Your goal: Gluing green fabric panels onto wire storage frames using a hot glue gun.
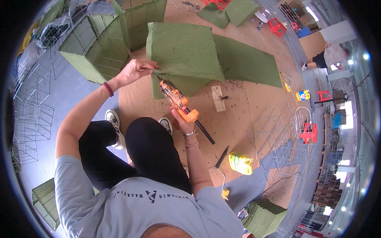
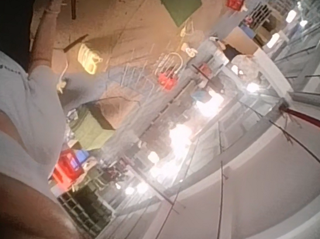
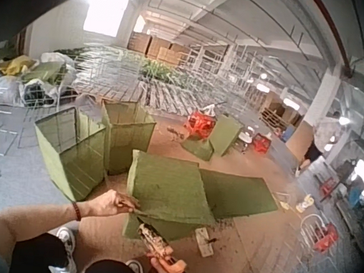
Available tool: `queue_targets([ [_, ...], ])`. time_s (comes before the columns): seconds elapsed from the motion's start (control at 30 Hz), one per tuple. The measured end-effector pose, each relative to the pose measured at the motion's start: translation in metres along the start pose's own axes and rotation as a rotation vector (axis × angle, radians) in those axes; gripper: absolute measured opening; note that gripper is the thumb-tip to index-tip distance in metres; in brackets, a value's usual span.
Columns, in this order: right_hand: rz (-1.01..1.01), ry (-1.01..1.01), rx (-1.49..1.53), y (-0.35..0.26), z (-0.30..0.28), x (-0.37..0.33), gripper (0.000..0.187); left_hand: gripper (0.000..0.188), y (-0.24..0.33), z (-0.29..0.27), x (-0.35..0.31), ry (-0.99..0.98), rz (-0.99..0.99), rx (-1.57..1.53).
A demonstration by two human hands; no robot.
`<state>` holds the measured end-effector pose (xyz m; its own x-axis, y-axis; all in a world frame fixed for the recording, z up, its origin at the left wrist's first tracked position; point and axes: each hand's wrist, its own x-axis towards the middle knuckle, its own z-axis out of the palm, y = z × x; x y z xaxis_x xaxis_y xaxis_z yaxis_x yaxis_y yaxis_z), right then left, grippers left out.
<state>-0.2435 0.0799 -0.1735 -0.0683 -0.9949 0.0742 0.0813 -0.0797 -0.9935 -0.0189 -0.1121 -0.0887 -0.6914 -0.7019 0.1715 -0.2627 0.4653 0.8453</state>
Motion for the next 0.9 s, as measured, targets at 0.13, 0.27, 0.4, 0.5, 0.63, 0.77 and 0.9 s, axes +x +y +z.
queue_targets([
  [0.13,-0.020,0.031,0.020,-0.003,0.006,0.001,0.018,0.018,-0.001,-0.001,0.000,-0.013,0.015,-0.012],
  [0.27,-0.020,0.085,-0.034,0.002,0.006,0.003,0.019,0.013,0.014,0.011,-0.002,0.087,0.143,0.232],
  [0.4,-0.022,0.093,0.015,0.004,0.005,0.006,0.020,0.008,0.020,0.019,0.002,0.130,0.352,0.575],
  [0.5,-0.003,0.104,0.055,0.004,0.005,0.005,0.020,0.008,0.016,0.015,0.006,0.116,0.288,0.525],
  [0.63,0.032,0.119,0.044,0.003,0.005,0.004,0.019,0.009,0.013,0.007,0.007,0.086,0.193,0.432],
  [0.77,0.055,0.120,0.066,0.000,0.011,0.005,0.018,0.012,0.007,0.001,0.010,0.050,0.237,0.339],
  [0.9,0.015,0.111,0.079,0.004,0.015,0.007,0.020,0.013,0.007,-0.004,0.012,-0.020,0.220,0.277],
])
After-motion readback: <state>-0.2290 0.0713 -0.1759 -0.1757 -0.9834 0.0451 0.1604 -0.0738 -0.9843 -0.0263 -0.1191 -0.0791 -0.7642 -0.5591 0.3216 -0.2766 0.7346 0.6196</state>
